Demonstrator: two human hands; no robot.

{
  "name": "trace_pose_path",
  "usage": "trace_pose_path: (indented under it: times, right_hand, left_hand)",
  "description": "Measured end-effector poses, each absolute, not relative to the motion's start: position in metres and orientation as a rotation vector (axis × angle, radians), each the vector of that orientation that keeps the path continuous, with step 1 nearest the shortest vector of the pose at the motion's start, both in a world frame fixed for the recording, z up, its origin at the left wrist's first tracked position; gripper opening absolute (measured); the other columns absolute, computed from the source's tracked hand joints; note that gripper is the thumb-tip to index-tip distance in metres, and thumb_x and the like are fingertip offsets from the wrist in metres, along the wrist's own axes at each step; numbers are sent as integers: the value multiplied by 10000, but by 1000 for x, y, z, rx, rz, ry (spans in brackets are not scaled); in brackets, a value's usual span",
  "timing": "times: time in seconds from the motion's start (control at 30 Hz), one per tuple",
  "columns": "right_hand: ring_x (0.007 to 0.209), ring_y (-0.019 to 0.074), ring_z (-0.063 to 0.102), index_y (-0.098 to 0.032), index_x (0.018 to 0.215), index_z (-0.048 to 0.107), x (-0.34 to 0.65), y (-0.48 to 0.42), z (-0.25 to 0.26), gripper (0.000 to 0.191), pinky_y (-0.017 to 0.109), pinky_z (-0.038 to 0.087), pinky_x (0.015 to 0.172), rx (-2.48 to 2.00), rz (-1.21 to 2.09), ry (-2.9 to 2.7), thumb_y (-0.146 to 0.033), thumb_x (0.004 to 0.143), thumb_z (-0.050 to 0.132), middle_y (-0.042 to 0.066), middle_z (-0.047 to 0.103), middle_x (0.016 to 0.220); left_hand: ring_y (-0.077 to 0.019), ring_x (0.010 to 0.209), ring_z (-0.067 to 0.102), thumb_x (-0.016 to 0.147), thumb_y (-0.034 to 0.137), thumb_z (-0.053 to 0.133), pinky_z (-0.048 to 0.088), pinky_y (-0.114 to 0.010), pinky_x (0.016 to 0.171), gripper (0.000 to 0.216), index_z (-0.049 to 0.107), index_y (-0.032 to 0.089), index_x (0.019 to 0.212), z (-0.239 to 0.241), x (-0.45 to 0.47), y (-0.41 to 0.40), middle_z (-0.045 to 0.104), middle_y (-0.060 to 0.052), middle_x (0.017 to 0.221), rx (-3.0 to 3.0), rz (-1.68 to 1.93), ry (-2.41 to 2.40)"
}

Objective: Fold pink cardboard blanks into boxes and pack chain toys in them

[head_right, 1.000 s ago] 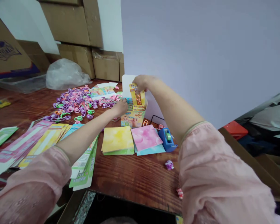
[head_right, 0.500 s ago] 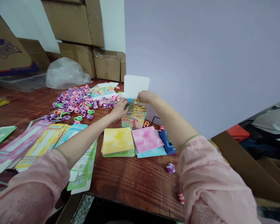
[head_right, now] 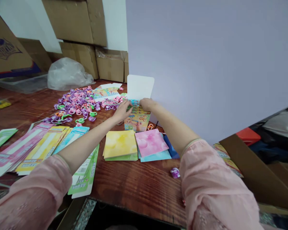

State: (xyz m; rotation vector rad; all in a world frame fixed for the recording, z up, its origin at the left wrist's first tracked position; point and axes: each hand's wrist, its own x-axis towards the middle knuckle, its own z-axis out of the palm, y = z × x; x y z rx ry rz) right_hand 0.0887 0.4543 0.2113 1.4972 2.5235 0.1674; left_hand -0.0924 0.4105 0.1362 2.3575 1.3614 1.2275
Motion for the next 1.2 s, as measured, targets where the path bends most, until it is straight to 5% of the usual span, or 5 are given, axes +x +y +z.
trace_pose_path:
  times: [0.23, 0.4, 0.7, 1.0, 1.2]
  right_hand:
    - [1169, 232, 695, -170, 1352, 709, 109, 425, 224, 422, 293, 497, 973, 1659, 167, 2731, -160, 986, 499, 115, 757, 1293]
    - [947, 236, 745, -159, 1115, 793, 156, 349, 213, 295, 311, 525, 833, 1815, -105, 3145, -272, 992, 549, 103, 816, 1082]
    - [670, 178, 750, -262, 797, 764, 198, 125, 74, 348, 326, 603, 786, 1506, -804, 3375, -511, 986, 613, 1, 789, 764]
    - [674, 228, 774, -173, 930, 784, 182, 51, -28, 403, 331, 647, 664, 2524, -1662, 2744, -566, 877, 716, 100, 811, 835]
    - [731, 209, 752, -198, 858, 787, 169, 54, -29, 416, 310, 595, 721, 2445, -1275, 2928, -587, 914, 649, 75, 800, 832]
  left_hand:
    - [-272, 1160, 607, 947, 230, 552, 439, -408, 1069, 131, 627, 215, 1053, 140, -109, 394, 661, -120, 1163, 1979, 1688, 1383]
    - [-258, 1012, 643, 867, 185, 597, 466, -393, 999, 110, 674, 210, 941, 144, -145, 345, 705, -78, 995, 2109, 1375, 1473]
    - [-300, 1151, 595, 967, 304, 582, 489, -459, 1038, 191, 679, 190, 1085, 74, -188, 142, 662, -107, 1066, 2338, 470, 1756]
    - [-331, 1190, 570, 986, 303, 561, 511, -475, 1012, 289, 648, 184, 1233, 15, -194, 76, 582, -143, 1192, 2064, 483, 2340]
    - [-342, 1111, 590, 968, 290, 563, 520, -473, 958, 255, 683, 163, 1153, -6, -186, 82, 599, -154, 1113, 2074, 521, 2357]
